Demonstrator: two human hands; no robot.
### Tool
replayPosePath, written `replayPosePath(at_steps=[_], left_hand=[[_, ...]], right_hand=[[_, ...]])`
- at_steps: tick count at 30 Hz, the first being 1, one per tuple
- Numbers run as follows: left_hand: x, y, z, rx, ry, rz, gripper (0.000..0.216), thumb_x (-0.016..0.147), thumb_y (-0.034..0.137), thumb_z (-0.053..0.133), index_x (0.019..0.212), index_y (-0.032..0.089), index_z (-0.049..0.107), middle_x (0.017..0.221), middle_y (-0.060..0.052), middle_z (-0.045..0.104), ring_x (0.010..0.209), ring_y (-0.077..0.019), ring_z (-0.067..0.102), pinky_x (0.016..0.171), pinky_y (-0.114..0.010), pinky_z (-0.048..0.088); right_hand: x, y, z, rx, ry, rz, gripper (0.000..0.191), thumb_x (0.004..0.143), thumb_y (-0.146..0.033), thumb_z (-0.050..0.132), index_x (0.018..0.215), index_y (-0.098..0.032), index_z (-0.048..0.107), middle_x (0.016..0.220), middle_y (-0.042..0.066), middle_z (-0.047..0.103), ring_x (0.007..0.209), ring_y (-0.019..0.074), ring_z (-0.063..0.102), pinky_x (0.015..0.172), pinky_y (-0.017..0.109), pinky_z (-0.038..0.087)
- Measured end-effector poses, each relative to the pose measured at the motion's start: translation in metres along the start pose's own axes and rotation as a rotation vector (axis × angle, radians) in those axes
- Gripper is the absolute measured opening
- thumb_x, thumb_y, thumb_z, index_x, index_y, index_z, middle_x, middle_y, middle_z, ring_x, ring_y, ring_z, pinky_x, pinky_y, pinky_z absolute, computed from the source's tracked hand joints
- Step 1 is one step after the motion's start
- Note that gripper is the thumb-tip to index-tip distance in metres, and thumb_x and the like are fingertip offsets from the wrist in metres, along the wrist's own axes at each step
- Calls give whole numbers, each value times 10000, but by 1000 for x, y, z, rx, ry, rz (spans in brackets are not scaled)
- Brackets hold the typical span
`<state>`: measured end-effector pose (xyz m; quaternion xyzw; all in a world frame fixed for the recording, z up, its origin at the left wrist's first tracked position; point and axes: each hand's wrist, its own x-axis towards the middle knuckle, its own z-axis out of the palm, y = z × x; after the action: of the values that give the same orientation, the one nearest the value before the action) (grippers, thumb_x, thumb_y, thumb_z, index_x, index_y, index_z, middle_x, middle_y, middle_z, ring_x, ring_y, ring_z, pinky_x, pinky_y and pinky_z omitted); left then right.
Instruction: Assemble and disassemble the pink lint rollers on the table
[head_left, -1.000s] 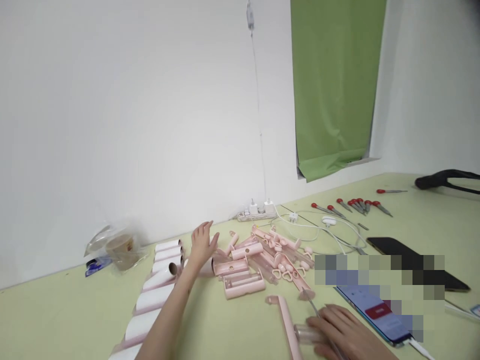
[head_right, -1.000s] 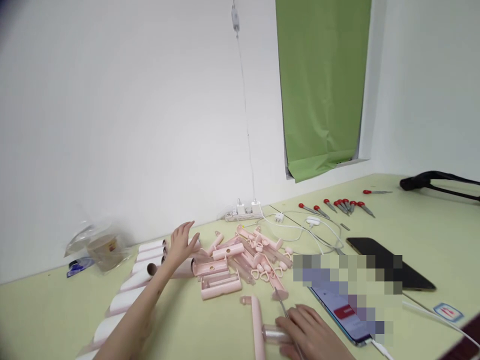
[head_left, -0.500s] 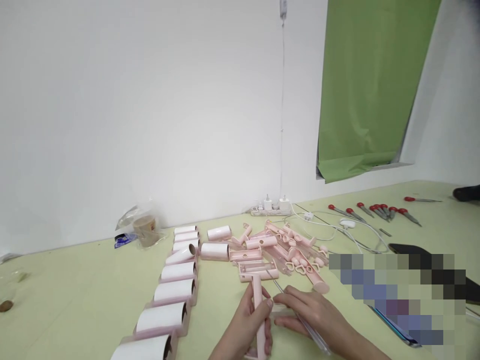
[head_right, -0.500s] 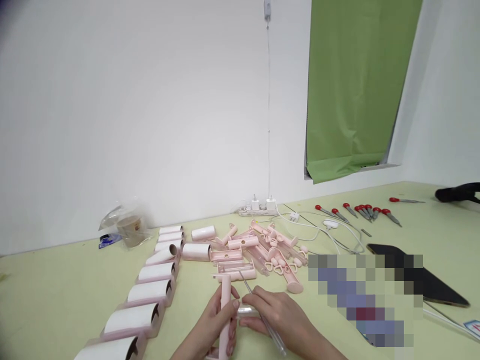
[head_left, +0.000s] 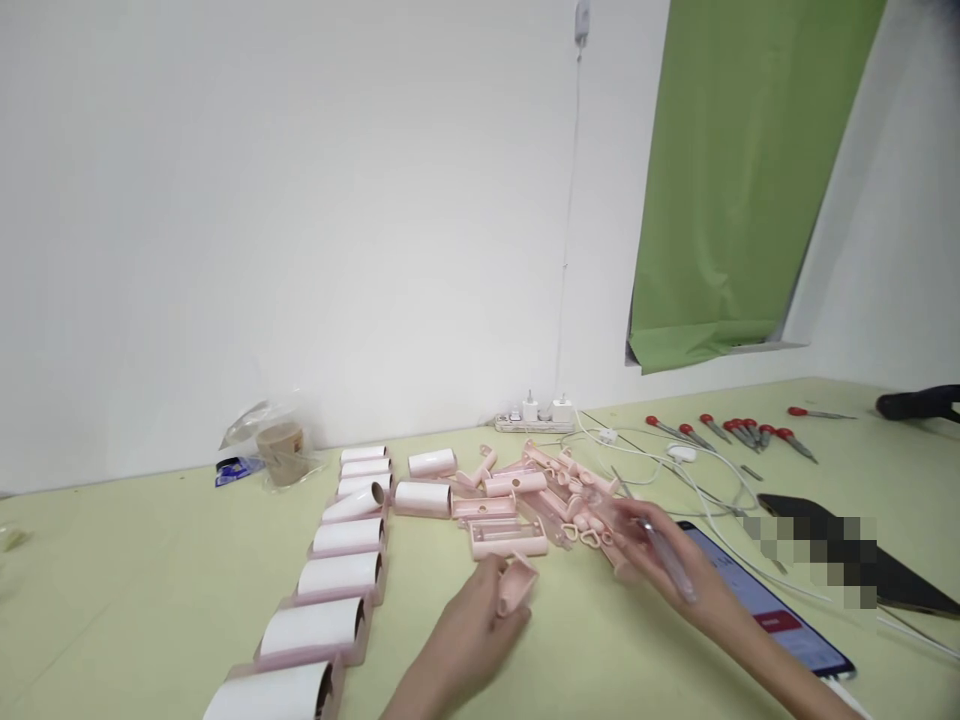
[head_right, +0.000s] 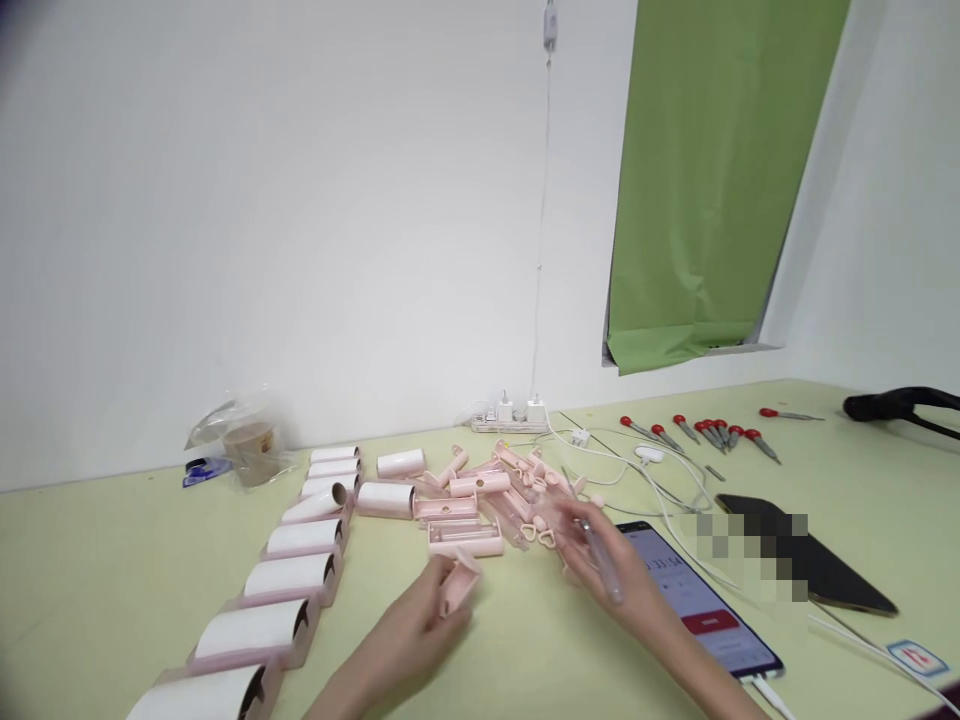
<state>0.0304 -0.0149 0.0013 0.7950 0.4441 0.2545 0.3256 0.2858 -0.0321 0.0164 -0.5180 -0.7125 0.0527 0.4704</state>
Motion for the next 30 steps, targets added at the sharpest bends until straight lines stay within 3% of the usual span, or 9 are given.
replayPosePath(at_steps=[3,5,8,10,13,16,18,22,30], left_hand=[[24,8,11,395,93,177,379,637,256,611,994,180,504,1047,-116,539,1020,-309,441,850,-450,335],[34,11,11,375,184,227,447,664,265,594,1084,169,479,1145,-139,493,1104,-321,385,922,-480,270],[33,11,7,-120,274,117,373,812,403,376,1088,172,474,1029,-115,561,991,-259,494,879,-448,344],[22,9,5,-597,102,-72,501,821,524,250,1027,147,509,862,-100,604,839,-235,566,782,-422,417],[3,6,4,-1177,-131,-179,460,779,541,375,950,151,550,883,-84,608,827,-198,585,782,-357,431],[-8,5,0,-1403,20,-203,371,681,297,613,1018,192,500,936,-42,583,770,-141,589,716,-267,441],[-8,5,-4,-1382,125,-216,474,632,193,628,1069,182,443,888,-34,578,615,-106,570,567,-225,423],[-4,3,-4,-1200,250,-121,464,647,213,573,1065,176,376,837,-24,573,421,-48,438,419,-195,313],[-2,-3,16,-682,339,35,303,715,265,539,982,192,415,833,-22,529,756,-135,515,705,-246,408]], right_hand=[[-2,-9,18,-14,-22,-204,256,826,-327,453,1058,-235,508,990,75,617,921,200,589,767,326,490],[-2,-17,27,-70,-25,-298,275,817,-285,483,1089,-266,515,994,61,627,981,214,555,822,376,454],[2,-34,35,-102,-93,-430,336,821,-211,484,1150,-281,481,1055,57,608,1026,202,521,849,377,421],[7,-46,41,-79,-200,-511,337,841,-217,452,1174,-267,462,1095,69,583,1008,183,527,821,334,431],[21,-58,56,40,-282,-483,290,828,-377,451,1073,-240,526,1002,71,603,909,188,554,750,310,449],[33,-61,73,300,-155,-285,427,842,-532,275,948,-212,537,776,47,592,737,179,558,659,312,449],[34,-62,80,481,-106,-122,477,866,-522,155,900,-202,507,609,-4,500,554,138,494,536,268,419],[21,-65,82,591,-192,-15,353,873,-442,282,703,-193,465,567,-36,388,482,101,389,457,222,336],[11,-71,80,265,-165,-81,245,873,-335,310,770,-195,482,670,2,487,616,139,483,557,252,399]])
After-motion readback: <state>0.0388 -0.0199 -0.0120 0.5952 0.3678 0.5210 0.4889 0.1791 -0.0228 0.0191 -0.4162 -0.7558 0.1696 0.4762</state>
